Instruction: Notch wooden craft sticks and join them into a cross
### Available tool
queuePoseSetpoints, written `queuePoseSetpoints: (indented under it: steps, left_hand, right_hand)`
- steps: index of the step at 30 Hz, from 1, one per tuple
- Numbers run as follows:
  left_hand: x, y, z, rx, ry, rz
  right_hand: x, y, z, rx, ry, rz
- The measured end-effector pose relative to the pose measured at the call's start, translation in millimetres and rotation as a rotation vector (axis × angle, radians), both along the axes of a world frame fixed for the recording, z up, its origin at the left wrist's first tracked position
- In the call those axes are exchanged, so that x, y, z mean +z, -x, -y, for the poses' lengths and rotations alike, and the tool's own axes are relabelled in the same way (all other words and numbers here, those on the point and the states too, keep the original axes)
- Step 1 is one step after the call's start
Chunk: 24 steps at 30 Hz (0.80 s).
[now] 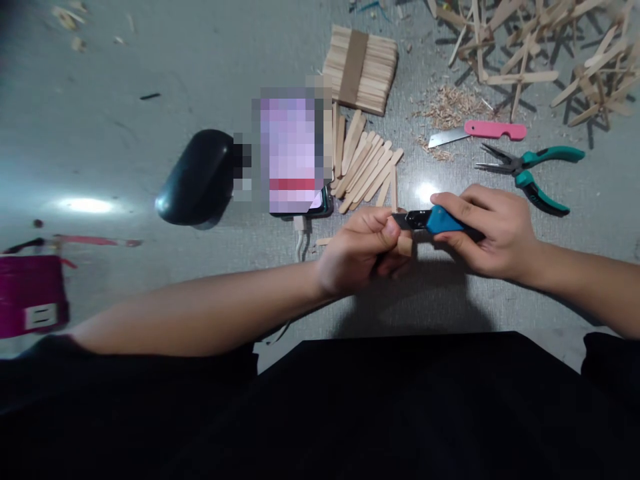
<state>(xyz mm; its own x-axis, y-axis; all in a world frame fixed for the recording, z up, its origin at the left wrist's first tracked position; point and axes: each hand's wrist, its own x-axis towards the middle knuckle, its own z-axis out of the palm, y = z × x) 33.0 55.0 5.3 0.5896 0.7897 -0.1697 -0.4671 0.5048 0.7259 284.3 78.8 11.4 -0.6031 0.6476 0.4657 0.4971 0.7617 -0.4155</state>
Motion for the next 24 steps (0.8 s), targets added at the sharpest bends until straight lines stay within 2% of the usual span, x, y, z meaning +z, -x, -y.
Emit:
queuePoseSetpoints:
  steps: [9, 17, 24]
  left_hand:
    - [-2.4, -1.0, -0.4, 0.005, 0.001, 0.041]
    - [-1.4, -0.5, -0.4, 0.013, 0.027, 0.021]
    - [-0.5, 0.2, -2.5, -0.025, -0.013, 0.020]
  right_hand:
    - [-7.2, -2.4, -1.6, -0.070, -0.156, 0.031]
    - [-5.1, -5.3, -3.6, -0.057, -0.248, 0.039]
    - [-2.8, -11.4, -6.4, -0.034, -0.130, 0.099]
